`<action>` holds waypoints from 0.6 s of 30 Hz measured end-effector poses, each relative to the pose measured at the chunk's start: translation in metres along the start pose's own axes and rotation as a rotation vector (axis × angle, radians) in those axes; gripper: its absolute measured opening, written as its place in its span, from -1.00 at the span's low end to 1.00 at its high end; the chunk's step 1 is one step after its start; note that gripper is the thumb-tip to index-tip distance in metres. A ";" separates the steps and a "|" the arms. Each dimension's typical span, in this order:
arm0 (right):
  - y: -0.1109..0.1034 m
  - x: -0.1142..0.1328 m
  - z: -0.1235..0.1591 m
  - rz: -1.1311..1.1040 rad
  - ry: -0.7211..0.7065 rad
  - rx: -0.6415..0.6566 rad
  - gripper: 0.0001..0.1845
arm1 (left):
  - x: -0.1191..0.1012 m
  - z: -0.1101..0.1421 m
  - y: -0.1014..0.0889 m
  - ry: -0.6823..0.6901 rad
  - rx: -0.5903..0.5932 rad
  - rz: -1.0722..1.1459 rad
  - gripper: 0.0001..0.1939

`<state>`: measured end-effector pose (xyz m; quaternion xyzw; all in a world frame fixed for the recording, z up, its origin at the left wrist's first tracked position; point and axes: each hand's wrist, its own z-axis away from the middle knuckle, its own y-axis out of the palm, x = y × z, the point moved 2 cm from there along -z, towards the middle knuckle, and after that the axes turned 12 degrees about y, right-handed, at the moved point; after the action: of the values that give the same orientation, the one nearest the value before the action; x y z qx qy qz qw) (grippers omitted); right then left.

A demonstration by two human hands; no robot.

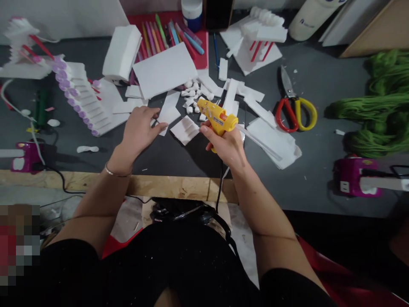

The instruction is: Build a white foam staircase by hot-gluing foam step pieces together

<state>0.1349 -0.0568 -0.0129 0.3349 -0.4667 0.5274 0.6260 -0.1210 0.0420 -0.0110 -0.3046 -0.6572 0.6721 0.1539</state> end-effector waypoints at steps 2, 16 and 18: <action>0.003 -0.001 0.000 -0.014 0.020 0.025 -0.38 | -0.003 0.002 0.000 0.001 0.009 -0.018 -0.36; 0.010 0.001 0.000 -0.119 -0.010 -0.017 -0.37 | -0.034 0.010 -0.013 0.049 -0.108 0.036 -0.57; 0.009 0.002 -0.001 -0.118 -0.005 -0.026 -0.34 | -0.042 0.010 -0.012 0.090 -0.092 0.038 -0.58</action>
<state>0.1264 -0.0536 -0.0123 0.3550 -0.4546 0.4826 0.6591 -0.0970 0.0098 0.0092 -0.3536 -0.6738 0.6296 0.1565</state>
